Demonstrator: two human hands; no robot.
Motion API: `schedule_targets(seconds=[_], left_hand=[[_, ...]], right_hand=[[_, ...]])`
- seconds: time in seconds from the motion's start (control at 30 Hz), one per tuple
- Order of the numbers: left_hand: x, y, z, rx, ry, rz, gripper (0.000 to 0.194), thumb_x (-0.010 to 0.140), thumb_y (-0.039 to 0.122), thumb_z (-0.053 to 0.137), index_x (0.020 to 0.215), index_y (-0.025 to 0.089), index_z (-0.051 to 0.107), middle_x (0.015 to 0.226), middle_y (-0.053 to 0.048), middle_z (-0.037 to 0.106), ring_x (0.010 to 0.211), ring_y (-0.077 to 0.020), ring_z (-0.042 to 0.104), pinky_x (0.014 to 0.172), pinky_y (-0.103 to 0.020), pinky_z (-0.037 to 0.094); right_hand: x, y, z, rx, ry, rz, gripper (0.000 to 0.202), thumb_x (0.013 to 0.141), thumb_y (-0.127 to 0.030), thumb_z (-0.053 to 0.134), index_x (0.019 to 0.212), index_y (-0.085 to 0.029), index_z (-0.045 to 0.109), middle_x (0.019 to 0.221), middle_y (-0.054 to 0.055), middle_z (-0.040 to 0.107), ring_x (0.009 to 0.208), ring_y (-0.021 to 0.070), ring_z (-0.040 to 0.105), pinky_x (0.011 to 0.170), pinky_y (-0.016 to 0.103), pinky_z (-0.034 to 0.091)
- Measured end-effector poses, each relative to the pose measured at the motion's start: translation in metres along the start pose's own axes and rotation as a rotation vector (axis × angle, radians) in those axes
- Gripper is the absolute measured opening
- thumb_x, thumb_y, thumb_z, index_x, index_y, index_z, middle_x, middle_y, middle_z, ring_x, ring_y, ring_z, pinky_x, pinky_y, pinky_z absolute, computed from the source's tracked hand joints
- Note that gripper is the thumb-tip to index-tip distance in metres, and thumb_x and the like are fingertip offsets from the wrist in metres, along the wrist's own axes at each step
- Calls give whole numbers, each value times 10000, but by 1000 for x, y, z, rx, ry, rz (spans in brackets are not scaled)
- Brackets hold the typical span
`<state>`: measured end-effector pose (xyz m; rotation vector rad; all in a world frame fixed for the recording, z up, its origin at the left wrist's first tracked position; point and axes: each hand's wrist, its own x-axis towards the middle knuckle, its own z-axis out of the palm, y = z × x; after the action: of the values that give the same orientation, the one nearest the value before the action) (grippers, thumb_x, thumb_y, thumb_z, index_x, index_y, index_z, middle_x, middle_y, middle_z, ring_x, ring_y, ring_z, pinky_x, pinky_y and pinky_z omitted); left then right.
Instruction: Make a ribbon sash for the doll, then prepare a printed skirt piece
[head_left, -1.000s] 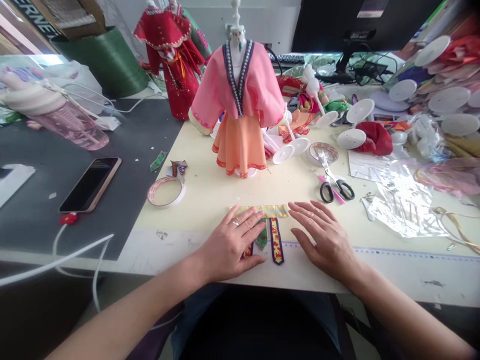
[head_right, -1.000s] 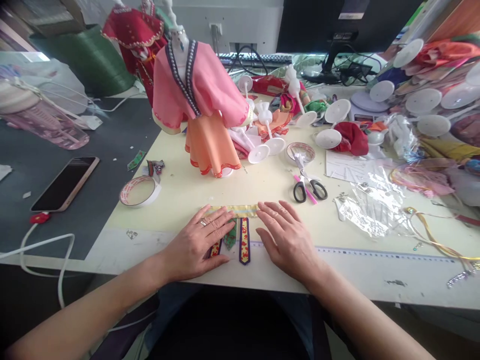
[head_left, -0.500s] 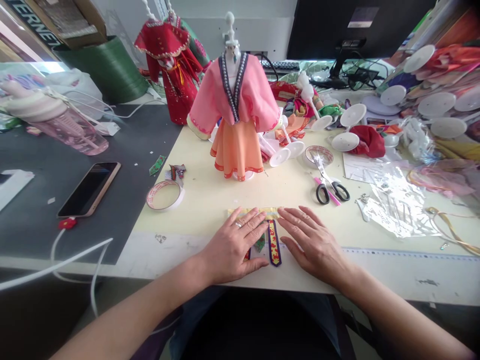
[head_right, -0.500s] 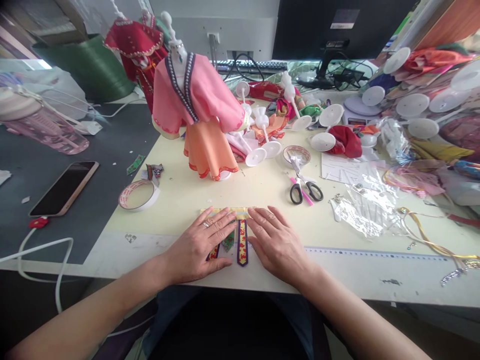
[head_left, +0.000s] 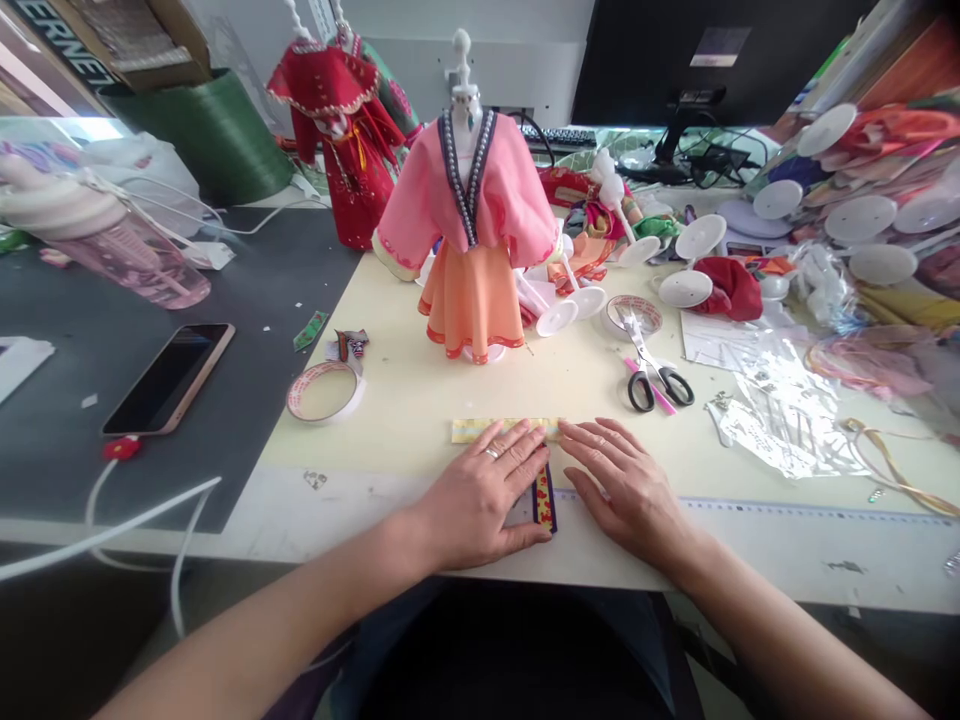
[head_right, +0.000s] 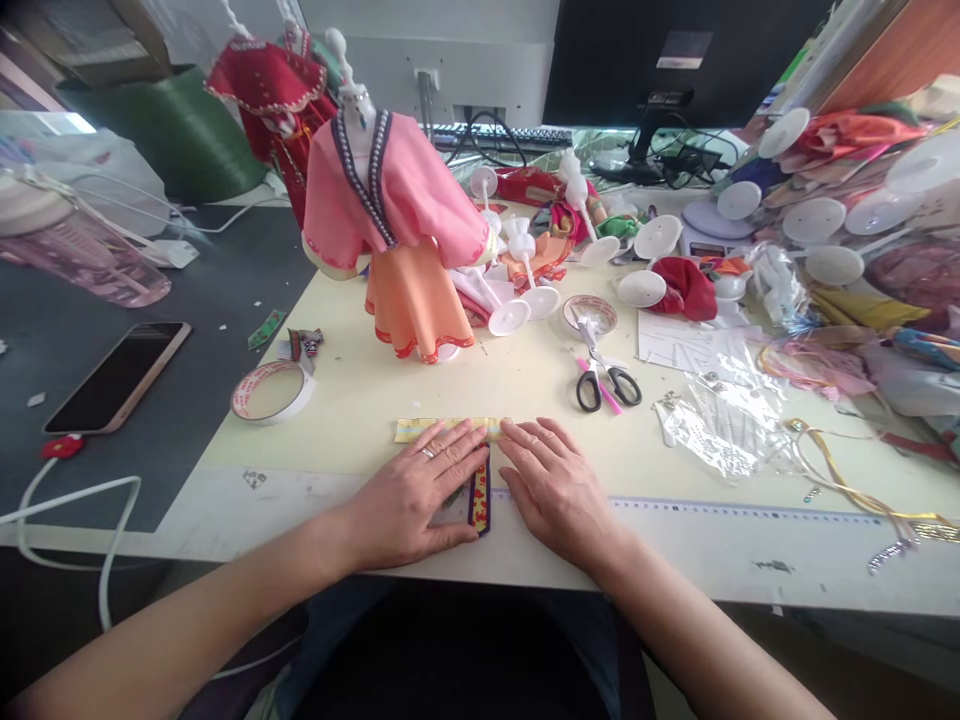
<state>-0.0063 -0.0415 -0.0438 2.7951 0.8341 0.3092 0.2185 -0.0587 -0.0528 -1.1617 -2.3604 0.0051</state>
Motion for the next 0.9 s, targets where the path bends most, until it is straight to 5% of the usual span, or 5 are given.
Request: schedule_targets(seconds=[0.2, 0.9], left_hand=[[4, 3, 7, 2, -63, -13, 748, 877, 623, 339, 1410, 99, 345, 1504, -152, 266, 1406, -300, 194, 1156, -464, 164], [6, -1, 12, 61, 18, 21, 721, 865, 583, 427, 1385, 85, 387, 1474, -182, 317, 1376, -325, 272, 1117, -509, 259]], right_hand=[[2, -2, 2, -36, -84, -8, 292, 885, -173, 478, 1157, -137, 578, 1245, 118, 610, 1183, 251, 538, 1011, 478, 429], [4, -7, -1, -66, -135, -3, 356, 923, -267, 426, 1207, -97, 558, 1275, 106, 588, 1196, 246, 509, 1067, 445, 367]])
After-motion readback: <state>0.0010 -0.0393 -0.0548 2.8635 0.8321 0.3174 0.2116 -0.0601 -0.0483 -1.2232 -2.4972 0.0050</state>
